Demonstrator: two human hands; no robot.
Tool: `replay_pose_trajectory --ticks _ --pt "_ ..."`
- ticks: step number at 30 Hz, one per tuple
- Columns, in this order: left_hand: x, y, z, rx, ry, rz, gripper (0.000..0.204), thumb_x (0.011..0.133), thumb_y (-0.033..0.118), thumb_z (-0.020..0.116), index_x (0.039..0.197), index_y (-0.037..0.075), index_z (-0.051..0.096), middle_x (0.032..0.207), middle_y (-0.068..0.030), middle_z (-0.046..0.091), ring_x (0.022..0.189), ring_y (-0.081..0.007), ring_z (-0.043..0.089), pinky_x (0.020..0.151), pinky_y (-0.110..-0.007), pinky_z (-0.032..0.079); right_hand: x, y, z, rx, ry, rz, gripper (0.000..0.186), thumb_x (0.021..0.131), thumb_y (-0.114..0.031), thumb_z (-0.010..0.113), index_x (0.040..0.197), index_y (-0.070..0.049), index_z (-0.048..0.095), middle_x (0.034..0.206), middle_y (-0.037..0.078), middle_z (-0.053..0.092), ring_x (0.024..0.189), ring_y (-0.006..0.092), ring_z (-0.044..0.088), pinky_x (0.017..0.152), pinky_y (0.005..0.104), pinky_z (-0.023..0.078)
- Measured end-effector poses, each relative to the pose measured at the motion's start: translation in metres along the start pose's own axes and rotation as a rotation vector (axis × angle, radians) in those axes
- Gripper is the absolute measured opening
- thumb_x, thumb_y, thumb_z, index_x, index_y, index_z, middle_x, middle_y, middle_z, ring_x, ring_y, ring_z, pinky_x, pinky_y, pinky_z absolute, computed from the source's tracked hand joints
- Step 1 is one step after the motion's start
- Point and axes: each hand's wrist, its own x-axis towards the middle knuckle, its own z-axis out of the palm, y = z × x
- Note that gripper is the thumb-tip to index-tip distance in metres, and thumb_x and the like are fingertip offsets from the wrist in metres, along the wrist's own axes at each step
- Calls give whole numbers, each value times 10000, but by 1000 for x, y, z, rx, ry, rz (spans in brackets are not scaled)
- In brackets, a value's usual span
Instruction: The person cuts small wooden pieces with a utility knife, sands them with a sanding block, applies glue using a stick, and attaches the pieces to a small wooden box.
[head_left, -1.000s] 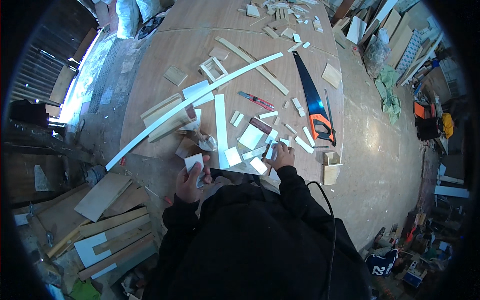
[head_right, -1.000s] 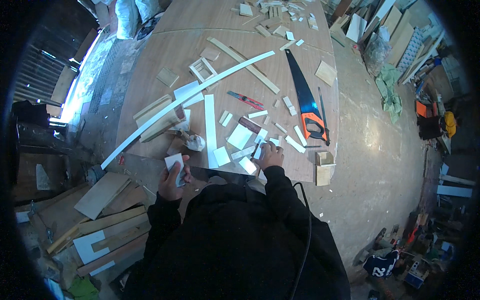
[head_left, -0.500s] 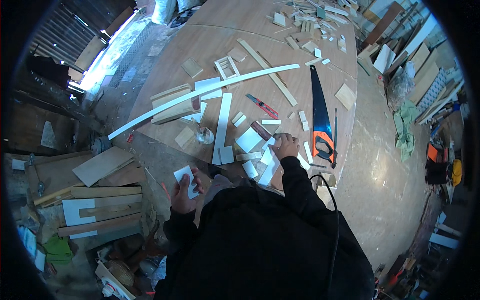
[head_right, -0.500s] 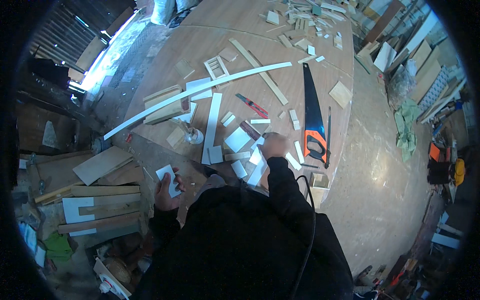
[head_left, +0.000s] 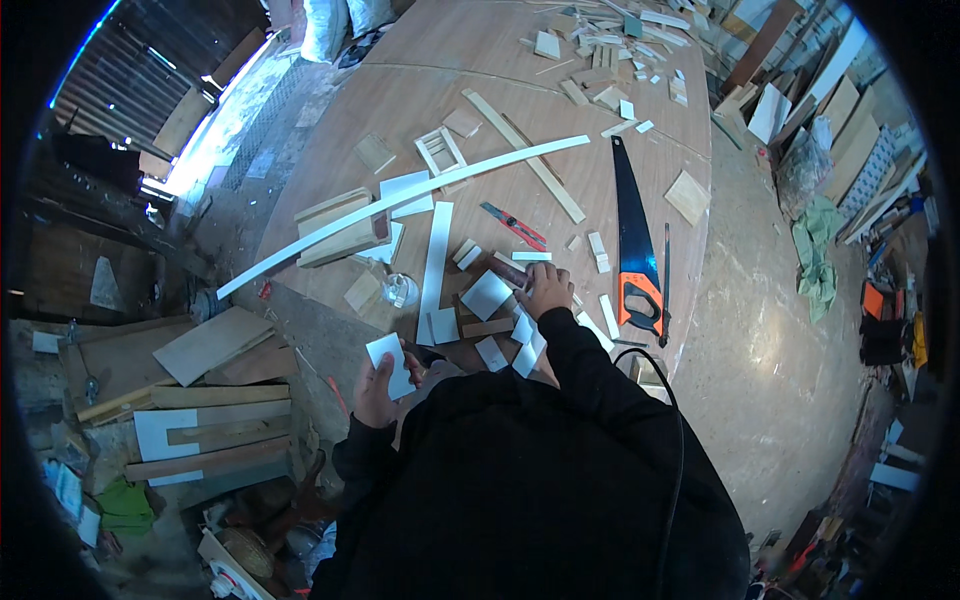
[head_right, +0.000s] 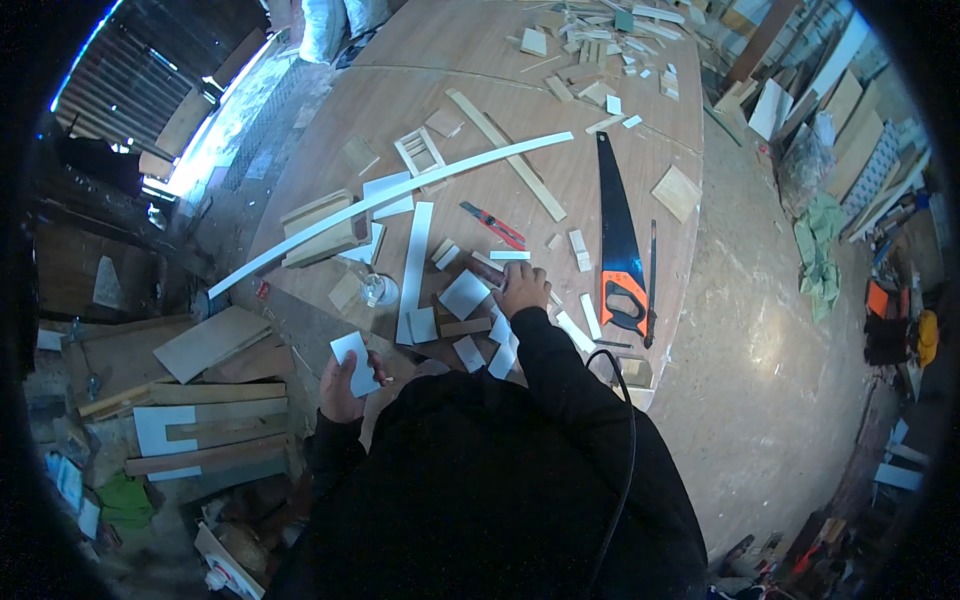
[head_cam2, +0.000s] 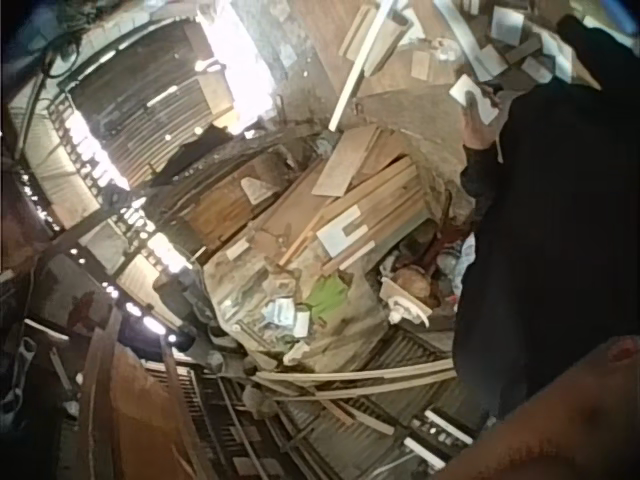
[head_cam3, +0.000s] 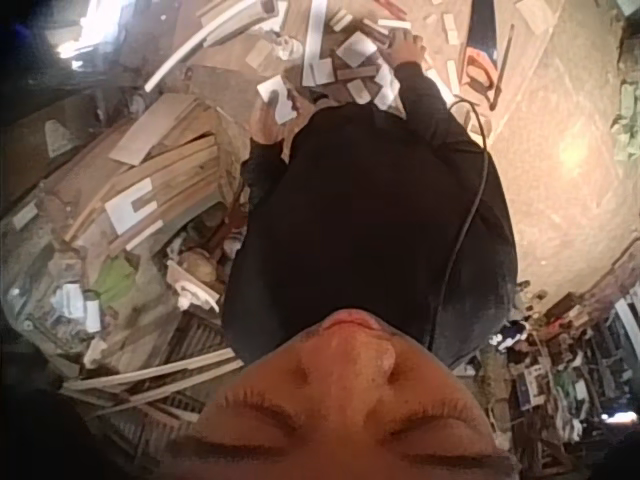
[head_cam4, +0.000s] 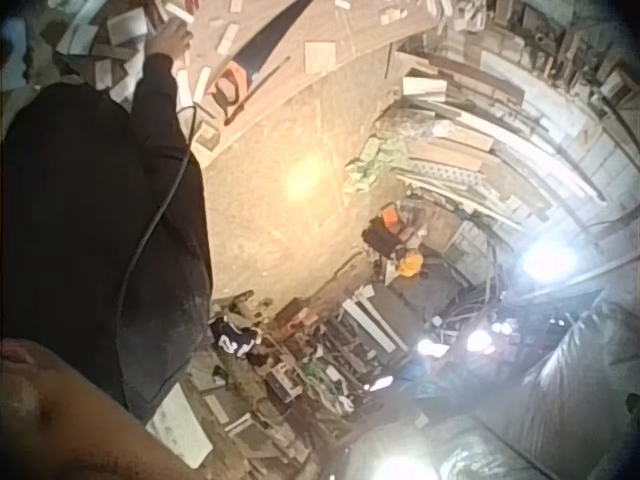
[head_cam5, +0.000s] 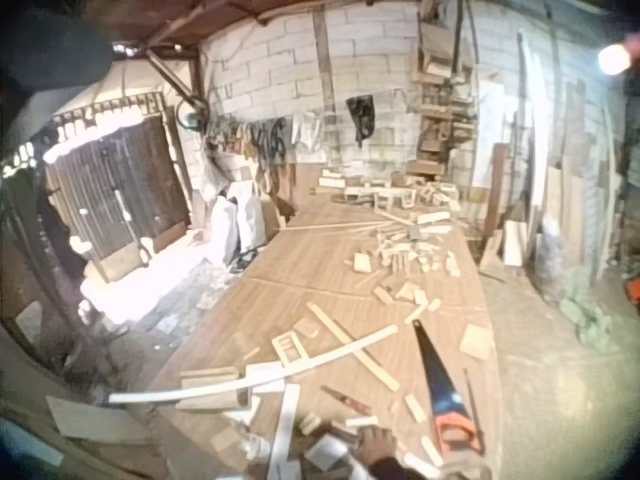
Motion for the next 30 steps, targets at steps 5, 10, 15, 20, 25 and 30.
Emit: replay_pose_trajectory --ticks 5,10,15,20,25,30 --pt "3 5 3 96 13 -37 367 1006 293 462 1223 -3 478 932 -115 597 775 -192 608 697 -323 494 7 1 -4 3 -34 52 507 695 -354 778 1118 -183 557 1178 66 552 1130 340 475 881 506 429" --pt "7 9 2 69 -2 -36 356 1009 277 459 1225 -6 476 938 -113 598 794 -193 613 708 -326 500 -4 5 -1 -40 -45 -15 526 699 -344 772 1161 -193 569 1173 64 558 1128 334 478 881 505 424" --pt "10 13 4 101 -43 -15 349 1011 273 453 1211 -12 478 942 -117 598 796 -194 615 707 -331 509 2 -2 -2 -6 -3 5 521 713 -383 764 1167 -206 584 1199 57 559 1137 324 478 893 504 419" --pt "7 10 1 77 -86 -23 367 1017 294 436 1204 -19 476 936 -125 600 796 -189 615 688 -329 512 22 -19 7 -62 -18 -68 542 733 -402 733 1228 -239 582 1173 27 581 1137 307 477 921 489 408" --pt "-1 11 -2 79 -83 0 385 1017 317 436 1198 -18 490 940 -128 598 781 -184 608 679 -325 511 29 -9 30 -207 20 -100 369 752 -383 691 1062 -183 672 1113 34 602 1076 289 506 886 476 401" --pt "-10 7 -2 -65 -42 -28 452 1017 361 421 1234 -30 490 942 -128 599 778 -186 607 682 -320 510 17 -18 9 9 8 36 306 759 -352 641 973 -139 684 1012 72 672 1048 307 556 836 491 431"
